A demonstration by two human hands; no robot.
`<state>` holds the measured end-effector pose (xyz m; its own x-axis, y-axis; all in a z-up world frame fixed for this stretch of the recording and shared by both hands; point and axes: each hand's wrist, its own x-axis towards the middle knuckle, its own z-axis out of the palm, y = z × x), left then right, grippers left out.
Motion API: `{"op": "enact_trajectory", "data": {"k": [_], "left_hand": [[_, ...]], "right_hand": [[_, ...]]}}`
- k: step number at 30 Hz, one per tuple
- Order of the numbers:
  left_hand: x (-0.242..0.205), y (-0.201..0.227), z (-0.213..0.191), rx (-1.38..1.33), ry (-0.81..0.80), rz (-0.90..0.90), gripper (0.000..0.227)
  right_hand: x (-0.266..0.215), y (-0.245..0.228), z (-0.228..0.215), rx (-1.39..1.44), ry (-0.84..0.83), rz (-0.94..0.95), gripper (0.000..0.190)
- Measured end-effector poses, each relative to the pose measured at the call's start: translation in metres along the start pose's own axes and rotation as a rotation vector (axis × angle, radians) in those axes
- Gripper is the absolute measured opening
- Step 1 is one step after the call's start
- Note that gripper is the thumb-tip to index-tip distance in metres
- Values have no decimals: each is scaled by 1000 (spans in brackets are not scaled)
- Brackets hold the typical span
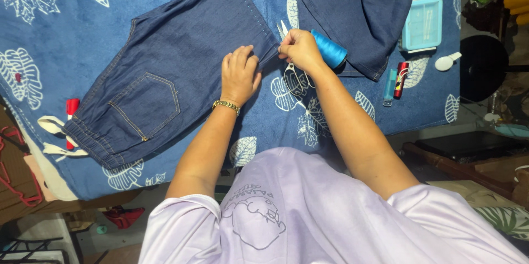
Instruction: The person folds a pair of blue jeans on a patterned work surface. They align the legs, fold the garment in half, then fold it again into a compact rectangle. Scissors and a spool of thread are visible on the table but not used.
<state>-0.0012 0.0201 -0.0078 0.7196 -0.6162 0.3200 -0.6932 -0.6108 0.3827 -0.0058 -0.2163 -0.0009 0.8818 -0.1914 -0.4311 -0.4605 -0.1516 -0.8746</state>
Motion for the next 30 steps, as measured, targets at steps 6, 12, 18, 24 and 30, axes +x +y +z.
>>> {"op": "enact_trajectory", "data": {"k": [6,12,18,24,30], "left_hand": [[-1,2,-3,61,-40,68,29],[1,20,-8,-42,-47,6,30],[31,-3,-5,-132,52,-251,16],[92,-85,-1,-100,397,-387,24],[120,-156,10,48,164,-616,12]], "right_hand": [[4,23,4,7,43,-1,9],[-8,35,12,-227,111,-184,14],[-24,24,30,-545,254,-271,22],[-24,25,35,-530,272,-266,21],[-21,26,31,-527,226,-212,24]]}}
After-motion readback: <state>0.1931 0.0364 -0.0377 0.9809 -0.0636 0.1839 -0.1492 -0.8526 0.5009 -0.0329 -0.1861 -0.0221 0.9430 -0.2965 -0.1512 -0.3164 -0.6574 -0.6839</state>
